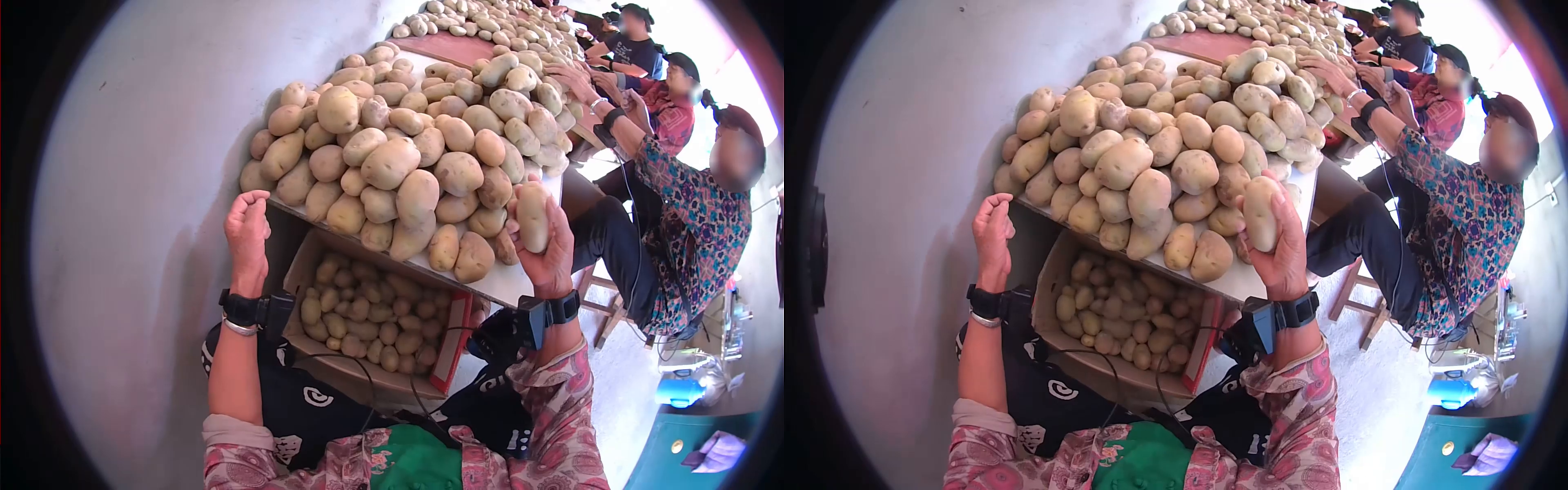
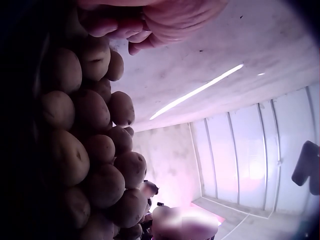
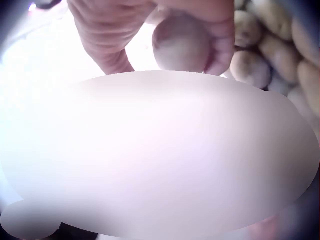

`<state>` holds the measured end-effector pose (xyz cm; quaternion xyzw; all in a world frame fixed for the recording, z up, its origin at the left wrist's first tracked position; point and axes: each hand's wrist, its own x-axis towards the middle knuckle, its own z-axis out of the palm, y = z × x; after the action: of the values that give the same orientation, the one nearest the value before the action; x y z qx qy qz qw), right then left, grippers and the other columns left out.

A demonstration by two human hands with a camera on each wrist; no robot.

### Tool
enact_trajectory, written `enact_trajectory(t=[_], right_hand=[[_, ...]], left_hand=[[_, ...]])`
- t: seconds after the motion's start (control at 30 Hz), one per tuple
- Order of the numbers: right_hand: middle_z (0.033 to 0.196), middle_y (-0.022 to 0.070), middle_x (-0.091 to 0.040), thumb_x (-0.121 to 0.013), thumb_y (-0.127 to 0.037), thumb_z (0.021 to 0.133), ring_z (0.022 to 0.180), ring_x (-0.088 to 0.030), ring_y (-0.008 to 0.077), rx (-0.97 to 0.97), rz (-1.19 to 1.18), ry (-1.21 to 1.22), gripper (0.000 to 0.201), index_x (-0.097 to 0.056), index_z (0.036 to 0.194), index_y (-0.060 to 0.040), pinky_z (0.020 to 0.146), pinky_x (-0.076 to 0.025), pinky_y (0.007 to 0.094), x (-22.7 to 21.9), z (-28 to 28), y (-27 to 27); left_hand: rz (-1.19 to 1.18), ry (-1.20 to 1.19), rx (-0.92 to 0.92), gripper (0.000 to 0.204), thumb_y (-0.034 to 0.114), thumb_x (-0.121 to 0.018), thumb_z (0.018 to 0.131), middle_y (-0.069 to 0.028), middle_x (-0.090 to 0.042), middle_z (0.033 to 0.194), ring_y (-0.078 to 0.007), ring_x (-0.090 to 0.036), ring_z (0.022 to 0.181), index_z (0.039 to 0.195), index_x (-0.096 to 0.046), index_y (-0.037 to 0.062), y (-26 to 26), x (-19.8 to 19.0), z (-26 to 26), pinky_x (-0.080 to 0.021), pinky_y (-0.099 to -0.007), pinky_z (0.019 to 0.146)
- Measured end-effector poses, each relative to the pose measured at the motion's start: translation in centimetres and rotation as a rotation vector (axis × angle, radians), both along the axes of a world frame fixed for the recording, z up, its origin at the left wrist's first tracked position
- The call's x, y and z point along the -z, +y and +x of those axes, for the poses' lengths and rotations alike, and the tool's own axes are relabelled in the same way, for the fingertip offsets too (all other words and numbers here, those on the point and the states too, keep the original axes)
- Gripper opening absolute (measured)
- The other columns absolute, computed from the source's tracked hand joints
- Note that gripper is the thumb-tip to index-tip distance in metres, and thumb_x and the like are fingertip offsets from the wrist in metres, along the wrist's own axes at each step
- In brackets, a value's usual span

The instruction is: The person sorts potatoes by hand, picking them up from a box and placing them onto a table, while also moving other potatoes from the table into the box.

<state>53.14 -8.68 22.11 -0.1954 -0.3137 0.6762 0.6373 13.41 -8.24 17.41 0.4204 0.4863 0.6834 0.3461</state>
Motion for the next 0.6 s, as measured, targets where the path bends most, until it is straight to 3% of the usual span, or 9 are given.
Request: enact_trajectory(t=[0.03, 0.17, 0.33, 0.6], right_hand=[[0.117, 0.0133, -0.053, -0.057, -0.032, 0.090, 0.096, -0.058, 0.0226, -0.092, -0.005, 0.107, 0.060, -0.034, 0.138, -0.0055, 0.073, -0.051, 0.0302, 0.1, 0.2, 0.2], [0.099, 0.0107, -0.050, -0.049, -0.047, 0.092, 0.070, -0.049, 0.0142, -0.115, 0.075, 0.334, 0.060, -0.039, 0.131, -0.0021, 0.056, -0.042, 0.0235, -1.1, 2.7, -0.4], [0.097, 0.0095, -0.049, -0.057, -0.048, 0.088, 0.071, -0.048, 0.0145, 0.039, -0.046, 0.426, 0.055, -0.047, 0.120, -0.0043, 0.058, -0.042, 0.0240, -0.8, 2.9, 0.2], [0.091, 0.0098, -0.047, -0.051, -0.052, 0.090, 0.062, -0.043, 0.0137, 0.131, -0.038, 0.237, 0.058, -0.044, 0.122, -0.0044, 0.051, -0.039, 0.0249, 1.3, 3.5, 2.0]], left_hand=[[0.002, -0.004, -0.016, 0.010, 0.010, -0.052, 0.092, 0.0097, -0.036, 0.058, 0.0007, -0.028, 0.048, 0.096, -0.059, 0.0043, -0.1, 0.0, 0.0, -0.023, -0.0179, 0.043], [0.023, -0.075, 0.025, 0.009, 0.009, -0.053, 0.091, 0.0096, -0.037, 0.059, 0.0009, -0.029, 0.049, 0.095, -0.060, 0.0045, -0.8, 0.0, 0.7, -0.023, -0.0177, 0.043], [-0.016, -0.175, 0.051, 0.010, 0.009, -0.050, 0.094, 0.0086, -0.033, 0.059, -0.0005, -0.028, 0.048, 0.098, -0.057, 0.0040, -2.4, -1.7, 2.4, -0.023, -0.0190, 0.045], [-0.080, -0.182, 0.136, 0.009, 0.008, -0.047, 0.094, 0.0083, -0.033, 0.058, -0.0009, -0.027, 0.049, 0.096, -0.055, 0.0044, -2.2, -3.4, 2.2, -0.024, -0.0198, 0.047]])
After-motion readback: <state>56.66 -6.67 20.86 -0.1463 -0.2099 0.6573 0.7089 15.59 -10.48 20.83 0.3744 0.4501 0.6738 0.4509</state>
